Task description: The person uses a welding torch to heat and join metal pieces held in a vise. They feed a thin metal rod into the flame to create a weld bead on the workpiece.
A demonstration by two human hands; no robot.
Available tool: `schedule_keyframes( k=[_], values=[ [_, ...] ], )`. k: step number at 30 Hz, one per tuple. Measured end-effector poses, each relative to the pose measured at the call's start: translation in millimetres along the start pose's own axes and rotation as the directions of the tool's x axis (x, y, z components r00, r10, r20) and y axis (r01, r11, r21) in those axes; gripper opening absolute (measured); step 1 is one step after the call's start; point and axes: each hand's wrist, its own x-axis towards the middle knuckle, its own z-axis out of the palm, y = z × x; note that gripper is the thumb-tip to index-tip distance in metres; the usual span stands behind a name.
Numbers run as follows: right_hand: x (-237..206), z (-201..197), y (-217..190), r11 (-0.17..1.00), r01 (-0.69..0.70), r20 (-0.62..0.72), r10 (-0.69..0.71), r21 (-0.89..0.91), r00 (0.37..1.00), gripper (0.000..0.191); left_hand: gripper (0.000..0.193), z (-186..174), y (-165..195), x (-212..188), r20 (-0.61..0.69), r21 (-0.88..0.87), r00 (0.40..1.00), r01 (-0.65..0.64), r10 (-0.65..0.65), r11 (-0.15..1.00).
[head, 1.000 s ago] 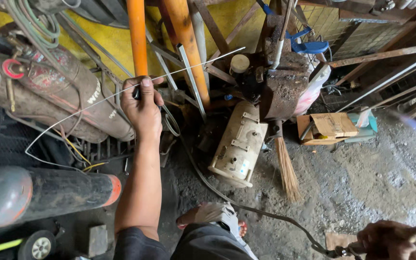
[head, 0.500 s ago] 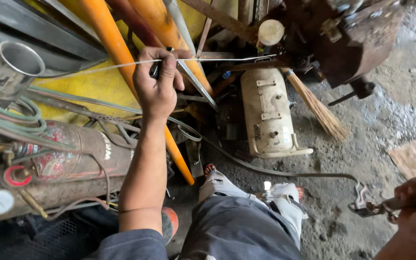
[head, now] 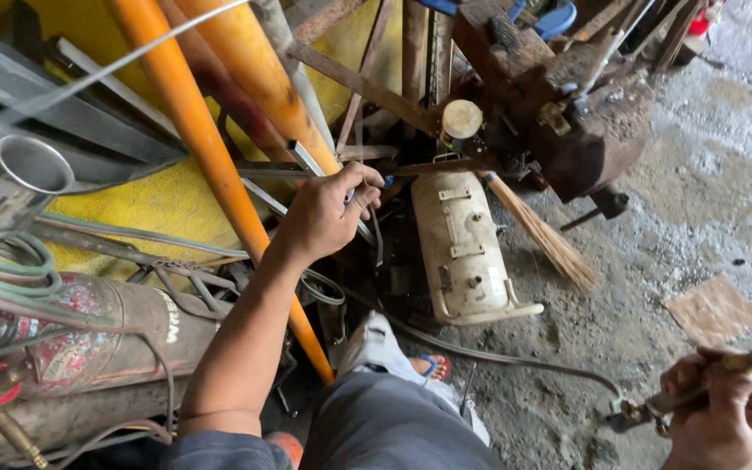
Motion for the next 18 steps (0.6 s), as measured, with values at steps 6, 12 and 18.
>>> schedule_keyframes(
  k=[6,12,18],
  values=[
    [-15,-17,20,0.999,-0.015,-0.019,0.016,0.047,1.000,0.041,0.014,3,-29,33,0.080,-0.021,0.976,0.206,-0.204,0.978],
    [-41,-9,15,0.997,-0.074,-0.149,0.078,0.028,0.986,0.039,0.017,-7,-57,111,0.170,-0.179,0.951,0.288,-0.259,0.941],
    [-62,14,16,0.989,-0.144,-0.290,0.144,0.021,0.946,0.037,0.018,3,-81,177,0.248,-0.303,0.931,0.339,-0.269,0.891]
  ],
)
